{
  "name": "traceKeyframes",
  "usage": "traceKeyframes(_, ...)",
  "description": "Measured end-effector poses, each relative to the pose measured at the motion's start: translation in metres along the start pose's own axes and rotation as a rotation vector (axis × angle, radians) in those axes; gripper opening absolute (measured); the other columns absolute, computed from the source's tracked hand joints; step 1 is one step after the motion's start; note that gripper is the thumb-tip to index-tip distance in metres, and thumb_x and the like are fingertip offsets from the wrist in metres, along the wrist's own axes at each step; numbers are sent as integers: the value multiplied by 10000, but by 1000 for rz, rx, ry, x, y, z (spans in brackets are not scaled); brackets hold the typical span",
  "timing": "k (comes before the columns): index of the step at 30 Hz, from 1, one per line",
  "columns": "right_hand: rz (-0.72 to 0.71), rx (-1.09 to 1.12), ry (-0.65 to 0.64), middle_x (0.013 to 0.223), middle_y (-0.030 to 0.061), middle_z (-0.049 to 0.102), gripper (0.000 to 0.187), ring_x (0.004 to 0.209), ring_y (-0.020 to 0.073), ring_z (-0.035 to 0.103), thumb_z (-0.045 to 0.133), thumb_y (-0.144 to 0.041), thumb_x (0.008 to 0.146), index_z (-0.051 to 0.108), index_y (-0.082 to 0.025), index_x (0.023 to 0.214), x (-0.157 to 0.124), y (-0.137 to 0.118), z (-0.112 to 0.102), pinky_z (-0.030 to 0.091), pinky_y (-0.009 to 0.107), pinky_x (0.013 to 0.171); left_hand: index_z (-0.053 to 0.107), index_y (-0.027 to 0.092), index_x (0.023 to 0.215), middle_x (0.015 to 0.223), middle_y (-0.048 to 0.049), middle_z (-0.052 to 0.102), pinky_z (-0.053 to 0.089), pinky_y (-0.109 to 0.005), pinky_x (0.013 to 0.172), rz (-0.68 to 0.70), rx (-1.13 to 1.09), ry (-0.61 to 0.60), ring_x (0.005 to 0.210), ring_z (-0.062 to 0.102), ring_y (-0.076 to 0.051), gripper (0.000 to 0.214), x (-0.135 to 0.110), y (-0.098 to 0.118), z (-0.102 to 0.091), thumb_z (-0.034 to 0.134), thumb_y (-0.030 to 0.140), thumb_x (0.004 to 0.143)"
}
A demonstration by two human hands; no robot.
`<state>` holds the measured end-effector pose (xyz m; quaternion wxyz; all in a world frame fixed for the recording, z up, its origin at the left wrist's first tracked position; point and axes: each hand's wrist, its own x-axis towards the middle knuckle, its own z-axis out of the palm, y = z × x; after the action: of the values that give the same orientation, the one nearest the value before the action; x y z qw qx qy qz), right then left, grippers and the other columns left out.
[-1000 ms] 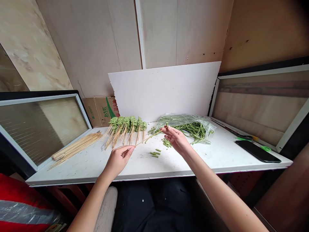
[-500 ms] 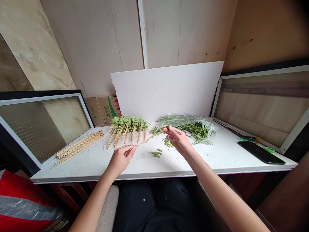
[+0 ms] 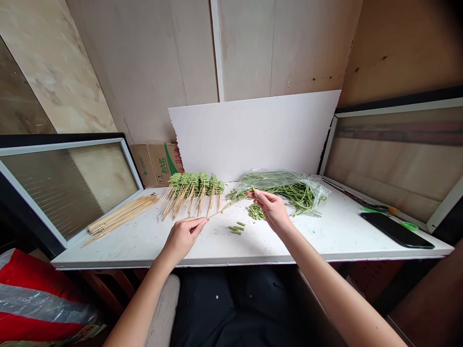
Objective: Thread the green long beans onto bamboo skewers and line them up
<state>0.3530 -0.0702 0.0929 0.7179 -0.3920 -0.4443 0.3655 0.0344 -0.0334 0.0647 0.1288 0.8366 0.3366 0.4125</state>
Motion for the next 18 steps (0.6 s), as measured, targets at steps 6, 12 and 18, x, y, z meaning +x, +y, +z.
traceKeyframes(6,-41,-43,-4,1007,74,849,355,1099,315,744,878,-612,789,874,-285,926,0,8,-1,533,433,945,864,213,1114,877,-69,799,531,-309,685,-5,19,-6,735,691,-207,366,-1,4,0,577,436,1072)
traceKeyframes(12,-75,-69,21,988,78,843,358,1053,301,735,859,-607,818,868,-280,963,1,9,0,529,413,871,846,208,1105,999,-83,823,572,-308,738,-59,-43,5,812,733,-210,348,1,1,0,623,468,1043)
traceKeyframes(18,-119,-24,144,1013,85,845,365,1079,305,741,887,-572,796,863,-265,993,8,6,-8,540,409,853,809,184,1044,842,-53,793,583,-288,645,-191,-131,90,612,702,-168,311,3,-8,-11,712,470,969)
